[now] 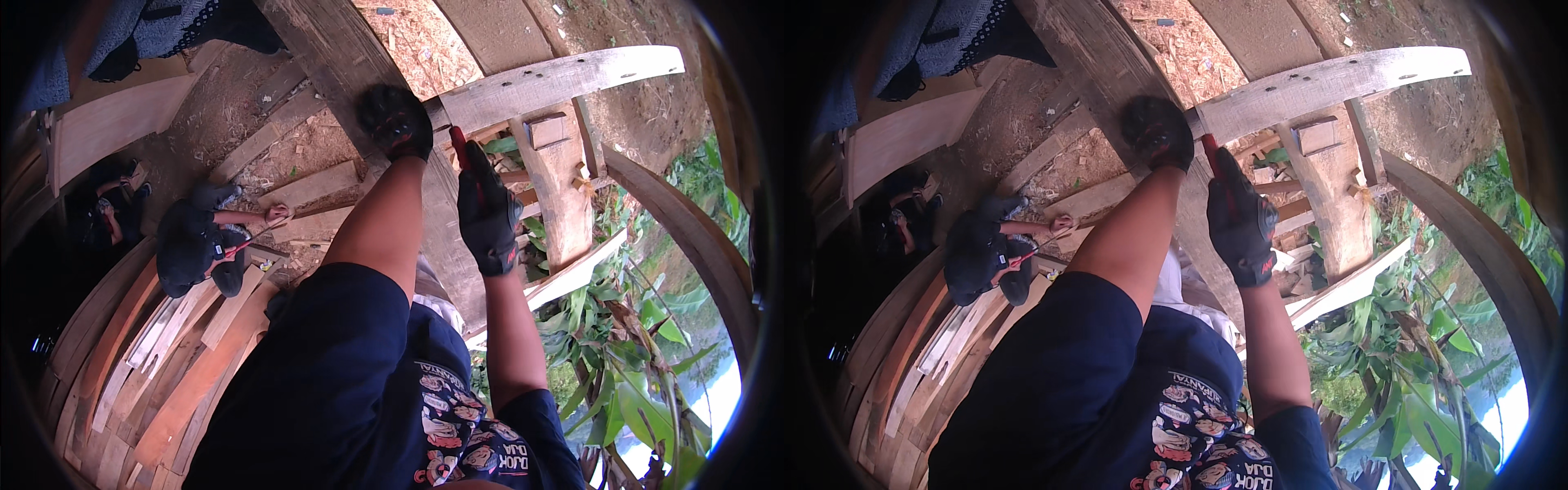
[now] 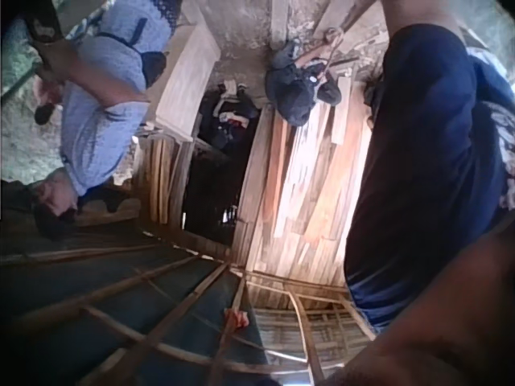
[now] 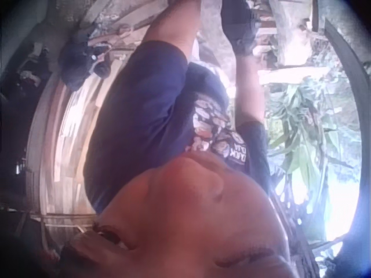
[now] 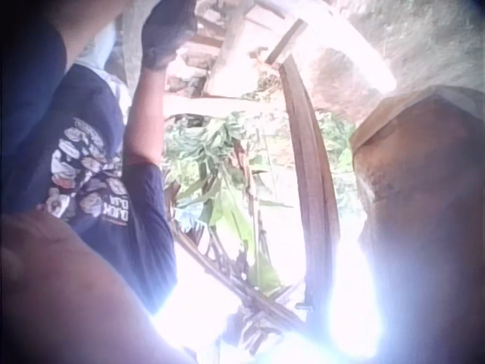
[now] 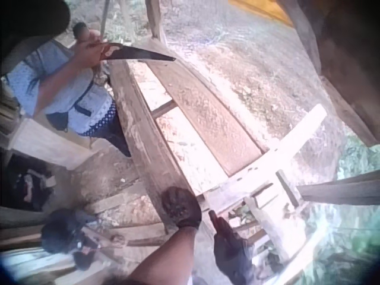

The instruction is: The person picks up a plank and uses a hand saw to cut it while standing on a wooden platform. Another person is also present and sawing wood nearby.

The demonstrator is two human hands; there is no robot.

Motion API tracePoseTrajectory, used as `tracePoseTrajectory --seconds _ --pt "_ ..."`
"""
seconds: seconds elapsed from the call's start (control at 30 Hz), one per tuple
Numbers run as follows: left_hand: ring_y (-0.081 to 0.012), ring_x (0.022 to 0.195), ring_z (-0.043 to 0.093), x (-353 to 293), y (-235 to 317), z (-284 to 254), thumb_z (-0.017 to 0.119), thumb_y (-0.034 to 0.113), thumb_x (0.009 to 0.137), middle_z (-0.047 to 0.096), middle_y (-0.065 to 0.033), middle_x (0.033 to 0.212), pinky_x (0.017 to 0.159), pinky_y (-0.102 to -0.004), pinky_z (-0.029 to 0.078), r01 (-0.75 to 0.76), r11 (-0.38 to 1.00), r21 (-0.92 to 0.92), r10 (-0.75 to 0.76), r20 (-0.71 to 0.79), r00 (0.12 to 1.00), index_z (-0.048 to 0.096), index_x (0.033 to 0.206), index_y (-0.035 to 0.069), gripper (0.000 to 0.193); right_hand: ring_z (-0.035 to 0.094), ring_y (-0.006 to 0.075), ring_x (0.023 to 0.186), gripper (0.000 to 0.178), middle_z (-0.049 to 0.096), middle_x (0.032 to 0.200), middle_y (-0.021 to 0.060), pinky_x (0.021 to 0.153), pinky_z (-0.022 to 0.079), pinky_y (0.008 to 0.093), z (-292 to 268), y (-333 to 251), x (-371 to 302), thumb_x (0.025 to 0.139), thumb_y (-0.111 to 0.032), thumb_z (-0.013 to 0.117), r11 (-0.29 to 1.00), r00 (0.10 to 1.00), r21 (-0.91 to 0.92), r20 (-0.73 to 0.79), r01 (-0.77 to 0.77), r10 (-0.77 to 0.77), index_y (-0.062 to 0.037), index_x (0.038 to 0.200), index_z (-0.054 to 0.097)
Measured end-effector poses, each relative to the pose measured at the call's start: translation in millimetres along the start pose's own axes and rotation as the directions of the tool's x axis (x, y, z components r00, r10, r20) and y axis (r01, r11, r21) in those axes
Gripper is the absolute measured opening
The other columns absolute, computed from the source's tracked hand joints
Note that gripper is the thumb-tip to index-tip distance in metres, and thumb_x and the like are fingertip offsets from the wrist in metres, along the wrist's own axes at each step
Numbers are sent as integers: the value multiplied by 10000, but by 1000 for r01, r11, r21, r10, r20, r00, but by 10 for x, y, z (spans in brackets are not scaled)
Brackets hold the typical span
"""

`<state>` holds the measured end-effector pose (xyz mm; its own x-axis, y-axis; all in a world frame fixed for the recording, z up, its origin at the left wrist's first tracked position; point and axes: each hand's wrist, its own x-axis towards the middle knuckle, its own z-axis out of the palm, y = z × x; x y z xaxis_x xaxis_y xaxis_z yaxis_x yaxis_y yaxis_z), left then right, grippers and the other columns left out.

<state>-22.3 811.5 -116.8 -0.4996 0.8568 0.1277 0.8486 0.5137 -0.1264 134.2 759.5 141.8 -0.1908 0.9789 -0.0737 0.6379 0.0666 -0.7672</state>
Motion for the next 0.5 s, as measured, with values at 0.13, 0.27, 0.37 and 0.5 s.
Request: tracePoseTrajectory --seconds 0.13,0.27,0.37,0.5 --pt "-393 1313 506 116 32 -849 553 305 1042 586 -148 1321 1160 -552 382 77 894 -441 -71 31 997 688 1169 54 312 786 389 1038 448 748 1289 225 842 624 450 -800 -149 -1208 1016 -138 644 986 997 -149 17 -73 77 -49 1454 656" --pt "-367 1253 526 136 14 -801 570 317 1036 591 -138 1248 1133 -546 395 143 887 -439 -99 120 988 693 1125 89 274 785 386 1058 444 741 1309 227 863 620 447 -1061 -430 -1299 1009 -92 640 983 992 -147 44 -112 119 -51 1451 660" --pt "-357 1268 530 189 43 -782 569 333 1038 596 -134 1265 1142 -539 394 211 872 -442 -139 190 972 700 1133 108 277 788 397 1026 437 755 1272 226 848 621 448 -638 -249 -677 1017 -87 635 996 999 -73 -25 -44 42 -51 1453 655" --pt "-364 1311 533 154 103 -816 579 339 1032 606 -144 1307 1163 -528 392 65 978 -196 -29 181 983 705 1157 113 287 759 380 1108 440 751 1279 207 888 609 437 86 -36 283 1032 -115 619 991 999 129 -47 29 -23 -88 1471 637"
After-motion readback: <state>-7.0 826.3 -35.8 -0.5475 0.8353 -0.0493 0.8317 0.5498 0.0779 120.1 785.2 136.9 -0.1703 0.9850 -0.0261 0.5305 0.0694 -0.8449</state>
